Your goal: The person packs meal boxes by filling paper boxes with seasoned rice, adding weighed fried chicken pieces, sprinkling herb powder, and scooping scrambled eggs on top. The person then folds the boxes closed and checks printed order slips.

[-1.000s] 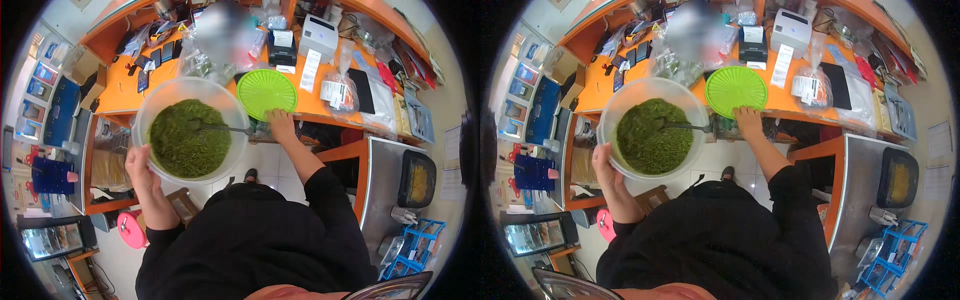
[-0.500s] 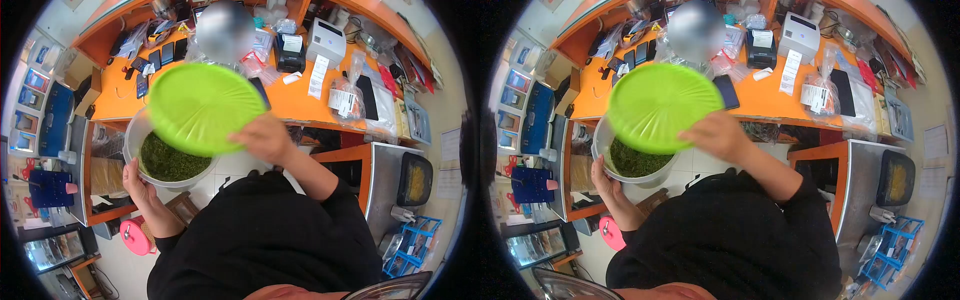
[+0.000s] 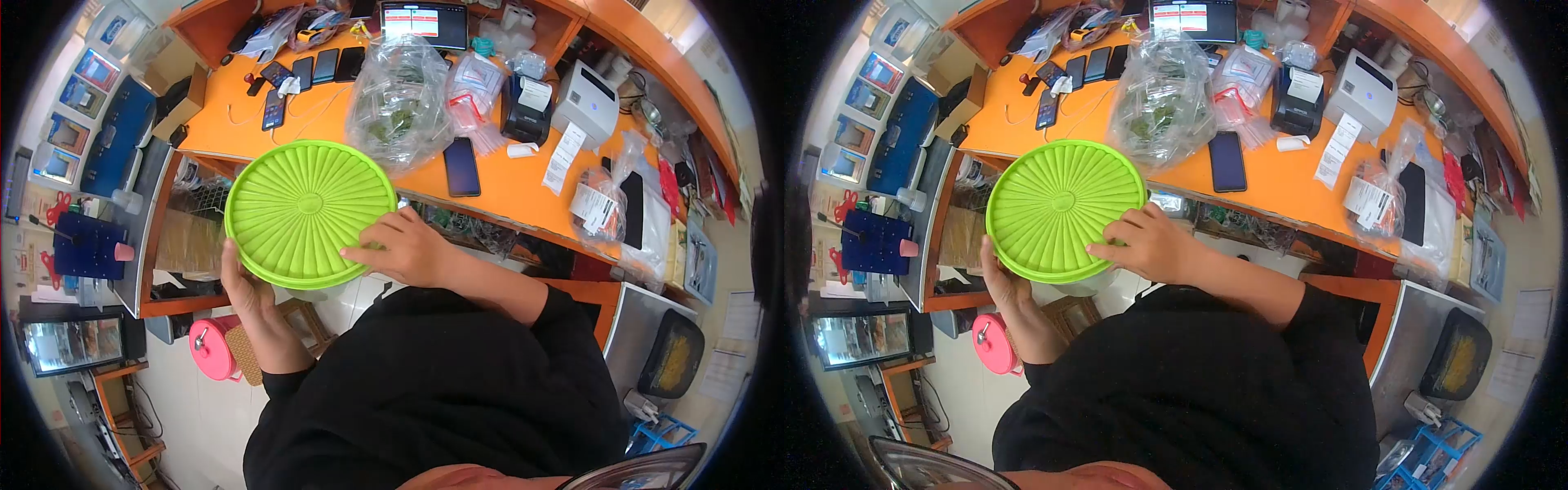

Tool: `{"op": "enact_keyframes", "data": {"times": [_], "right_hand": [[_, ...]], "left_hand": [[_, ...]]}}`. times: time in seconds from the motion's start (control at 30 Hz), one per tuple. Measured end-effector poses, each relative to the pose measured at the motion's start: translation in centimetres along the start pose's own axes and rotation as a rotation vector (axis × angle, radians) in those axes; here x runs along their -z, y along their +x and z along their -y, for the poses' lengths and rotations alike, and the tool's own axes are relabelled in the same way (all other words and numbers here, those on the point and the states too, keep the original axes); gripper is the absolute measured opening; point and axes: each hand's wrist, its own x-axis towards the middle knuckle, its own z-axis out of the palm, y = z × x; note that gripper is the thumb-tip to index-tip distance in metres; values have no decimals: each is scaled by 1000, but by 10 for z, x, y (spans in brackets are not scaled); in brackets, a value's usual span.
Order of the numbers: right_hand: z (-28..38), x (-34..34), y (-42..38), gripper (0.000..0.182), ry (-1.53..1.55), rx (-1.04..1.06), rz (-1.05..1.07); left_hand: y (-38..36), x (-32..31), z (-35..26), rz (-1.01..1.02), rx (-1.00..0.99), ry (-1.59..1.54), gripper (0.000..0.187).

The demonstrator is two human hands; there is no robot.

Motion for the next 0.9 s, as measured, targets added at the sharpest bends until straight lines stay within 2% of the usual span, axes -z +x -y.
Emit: {"op": "enact_keyframes", "data": {"times": [0.13,0.2,0.3,0.33,0.4,0.47,0.53,0.63,0.73,0.83,0.9], "right_hand": [[-13,8,3,47,-6,-22,40],[-19,33,4,48,-13,-53,-6],[-48,72,-17,46,-103,-187,-233],[-60,85,-31,43,-130,-286,-292],[-90,105,-65,37,-192,-473,-414],[-116,123,-107,31,-246,-711,-489],[-140,137,-142,30,-139,-923,-633],[-180,146,-191,30,-53,-1189,-734],[-223,149,-218,30,-87,-1185,-771],[-269,151,-218,32,-87,-1267,-761],[-310,142,-223,35,-132,-1218,-732]], "left_hand": [[14,-4,9,-93,-79,56,18],[33,2,2,-125,10,-45,25],[46,-15,-13,-162,55,-49,39],[46,-28,-17,-176,84,-49,43],[76,-19,-16,-144,-12,21,45],[82,-44,-10,-209,-107,11,46],[109,-52,0,-193,-160,-22,43],[141,-73,20,-240,-203,-73,35],[182,-76,51,-275,-204,-27,33],[189,-91,74,-266,-162,-138,28],[199,-84,90,-208,-125,-143,27]]}}
